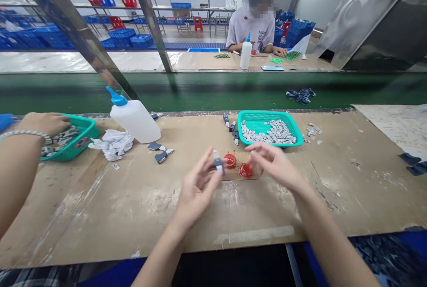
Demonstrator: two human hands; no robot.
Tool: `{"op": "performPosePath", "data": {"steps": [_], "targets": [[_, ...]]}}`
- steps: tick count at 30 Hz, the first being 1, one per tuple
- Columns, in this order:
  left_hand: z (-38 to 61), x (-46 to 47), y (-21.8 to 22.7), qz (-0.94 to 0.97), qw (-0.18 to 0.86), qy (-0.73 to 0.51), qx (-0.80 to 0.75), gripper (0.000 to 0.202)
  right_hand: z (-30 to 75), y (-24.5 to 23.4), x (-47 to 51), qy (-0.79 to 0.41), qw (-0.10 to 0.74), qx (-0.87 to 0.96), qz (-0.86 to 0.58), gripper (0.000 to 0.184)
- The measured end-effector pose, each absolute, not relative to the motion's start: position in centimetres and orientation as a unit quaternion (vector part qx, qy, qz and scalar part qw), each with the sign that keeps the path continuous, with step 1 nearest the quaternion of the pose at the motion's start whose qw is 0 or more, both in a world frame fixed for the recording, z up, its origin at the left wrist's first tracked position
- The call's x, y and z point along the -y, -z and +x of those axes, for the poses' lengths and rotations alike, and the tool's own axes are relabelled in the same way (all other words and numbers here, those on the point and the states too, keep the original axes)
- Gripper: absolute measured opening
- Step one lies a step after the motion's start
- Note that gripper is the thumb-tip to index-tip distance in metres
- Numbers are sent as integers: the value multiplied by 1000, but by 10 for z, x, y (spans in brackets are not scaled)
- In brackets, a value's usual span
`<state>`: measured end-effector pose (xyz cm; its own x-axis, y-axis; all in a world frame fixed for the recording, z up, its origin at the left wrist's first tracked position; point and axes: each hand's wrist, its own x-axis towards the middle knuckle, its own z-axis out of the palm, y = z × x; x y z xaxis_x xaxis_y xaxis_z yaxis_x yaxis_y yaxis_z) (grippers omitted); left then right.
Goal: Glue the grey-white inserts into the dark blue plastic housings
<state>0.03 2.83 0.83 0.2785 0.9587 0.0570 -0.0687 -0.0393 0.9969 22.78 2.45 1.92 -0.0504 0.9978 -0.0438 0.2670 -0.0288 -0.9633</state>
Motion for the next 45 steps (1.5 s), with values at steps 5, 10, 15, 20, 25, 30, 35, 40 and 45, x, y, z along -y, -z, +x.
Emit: {"op": "performPosePath", "data": {"steps": [5, 10, 15, 20, 25, 30, 35, 40, 45], "targets": [[-70, -63, 14, 675, 310, -433, -511, 47, 316, -3, -107, -82, 233, 644, -724, 20], [-143, -106, 24, 848, 99, -232, -466, 44, 343, 12, -161, -78, 126, 701, -698, 18], [-142, -139, 3, 887, -20, -149, -437, 49, 334, 24, -166, -43, 48, 709, -703, 15], [-62, -184, -16, 934, -39, -141, -325, 70, 317, 27, -152, 25, -6, 715, -699, 22], [20, -241, -5, 964, 22, -120, -237, 68, 312, 20, -145, 43, -45, 718, -693, 24], [47, -268, 10, 956, 129, -132, -226, 43, 322, 9, -145, 4, -37, 710, -703, 20], [35, -255, 11, 880, 279, -240, -302, 14, 332, -4, -131, -61, 47, 701, -709, 31], [23, -196, -7, 742, 451, -353, -347, 35, 325, -12, -86, -187, 279, 630, -700, 45], [15, -125, -32, 499, 699, -396, -325, 36, 278, 4, -29, -381, 475, 464, -643, 42]]}}
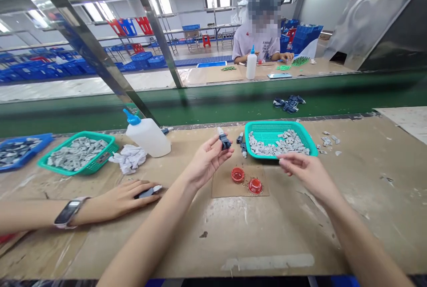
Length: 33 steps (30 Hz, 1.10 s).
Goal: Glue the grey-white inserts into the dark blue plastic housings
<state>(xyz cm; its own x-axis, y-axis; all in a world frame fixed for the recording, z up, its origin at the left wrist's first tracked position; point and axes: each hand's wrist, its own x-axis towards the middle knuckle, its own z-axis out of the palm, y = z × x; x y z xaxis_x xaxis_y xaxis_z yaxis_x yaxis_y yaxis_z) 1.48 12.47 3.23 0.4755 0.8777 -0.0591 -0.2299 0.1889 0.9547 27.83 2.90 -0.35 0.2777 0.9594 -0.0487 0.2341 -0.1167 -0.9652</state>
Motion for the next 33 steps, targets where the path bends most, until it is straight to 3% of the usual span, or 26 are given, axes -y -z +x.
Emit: {"op": "performPosePath", "data": {"steps": [2, 6, 17, 23, 33], "targets": [[11, -104, -37, 384, 773, -395, -315, 29, 257, 14, -10, -409, 494, 430, -635, 39], [3, -76, -32, 330, 770, -415, -354, 17, 228, 31, 10, -437, 529, 358, -633, 38], [-11, -29, -11, 290, 752, -424, -413, 34, 207, 43, 5, -432, 545, 339, -633, 31], [-5, -24, -9, 265, 759, -421, -420, 27, 204, 41, 3, -427, 544, 346, -635, 34], [-2, -17, -5, 280, 716, -453, -451, 35, 204, 34, 9, -431, 553, 341, -626, 28]]}}
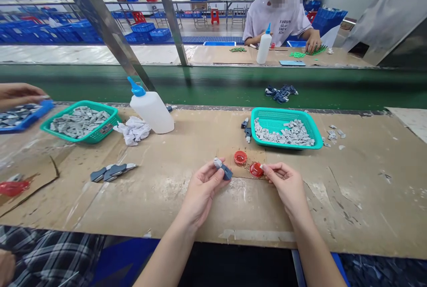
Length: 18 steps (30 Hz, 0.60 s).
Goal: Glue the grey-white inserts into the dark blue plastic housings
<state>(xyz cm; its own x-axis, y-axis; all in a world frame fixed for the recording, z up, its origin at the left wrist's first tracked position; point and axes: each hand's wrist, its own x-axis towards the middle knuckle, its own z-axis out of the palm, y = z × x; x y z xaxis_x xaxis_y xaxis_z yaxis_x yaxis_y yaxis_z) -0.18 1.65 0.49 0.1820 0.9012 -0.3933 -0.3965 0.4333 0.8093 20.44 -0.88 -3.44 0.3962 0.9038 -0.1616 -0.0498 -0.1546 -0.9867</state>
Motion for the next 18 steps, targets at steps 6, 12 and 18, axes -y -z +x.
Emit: {"op": "performPosePath", "data": {"steps": [6, 12, 18], "targets": [[14, -8, 5, 305, 698, -493, -420, 26, 186, 3, 25, -452, 564, 356, -592, 20], [25, -2, 0, 323, 689, -503, -408, 25, 165, -12, 26, -498, 551, 378, -553, 19], [25, 2, -1, 332, 678, -506, -417, 24, 167, -8, 26, -536, 511, 387, -549, 25]]}}
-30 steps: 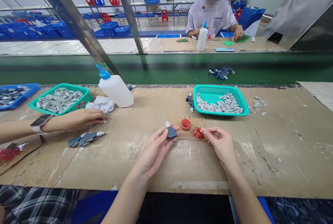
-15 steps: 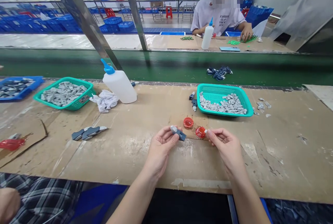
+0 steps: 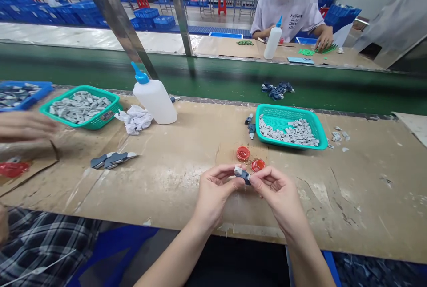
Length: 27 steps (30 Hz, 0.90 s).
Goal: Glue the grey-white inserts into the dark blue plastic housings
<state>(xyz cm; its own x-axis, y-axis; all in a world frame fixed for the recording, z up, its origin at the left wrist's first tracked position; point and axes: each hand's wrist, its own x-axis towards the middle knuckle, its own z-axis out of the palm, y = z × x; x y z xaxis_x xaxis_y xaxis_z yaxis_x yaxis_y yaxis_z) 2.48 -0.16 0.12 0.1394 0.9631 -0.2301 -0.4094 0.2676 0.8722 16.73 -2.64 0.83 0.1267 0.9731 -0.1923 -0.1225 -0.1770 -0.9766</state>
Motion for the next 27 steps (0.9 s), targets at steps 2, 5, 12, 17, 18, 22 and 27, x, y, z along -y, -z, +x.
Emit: {"op": "performPosePath", "data": {"steps": [2, 5, 12, 17, 18, 22, 27], "targets": [[24, 3, 0, 344, 675, -499, -421, 22, 170, -7, 28, -579, 477, 391, -533, 29], [22, 3, 2, 370, 671, -490, -415, 19, 172, -7, 30, -628, 440, 398, -503, 30], [17, -1, -13, 391, 715, -448, -367, 42, 159, -12, 29, -615, 495, 384, -478, 30], [2, -6, -20, 428, 718, -414, -360, 47, 156, -22, 22, -639, 455, 382, -489, 33], [-5, -10, -18, 441, 698, -416, -381, 45, 159, -25, 19, -640, 431, 402, -494, 34], [-49, -38, 0, 538, 491, -468, -500, 38, 184, -45, -3, -529, 385, 521, -548, 30], [-128, -85, 20, 715, 149, -274, -626, 48, 244, -75, -72, -345, 385, 597, -613, 34]]}}
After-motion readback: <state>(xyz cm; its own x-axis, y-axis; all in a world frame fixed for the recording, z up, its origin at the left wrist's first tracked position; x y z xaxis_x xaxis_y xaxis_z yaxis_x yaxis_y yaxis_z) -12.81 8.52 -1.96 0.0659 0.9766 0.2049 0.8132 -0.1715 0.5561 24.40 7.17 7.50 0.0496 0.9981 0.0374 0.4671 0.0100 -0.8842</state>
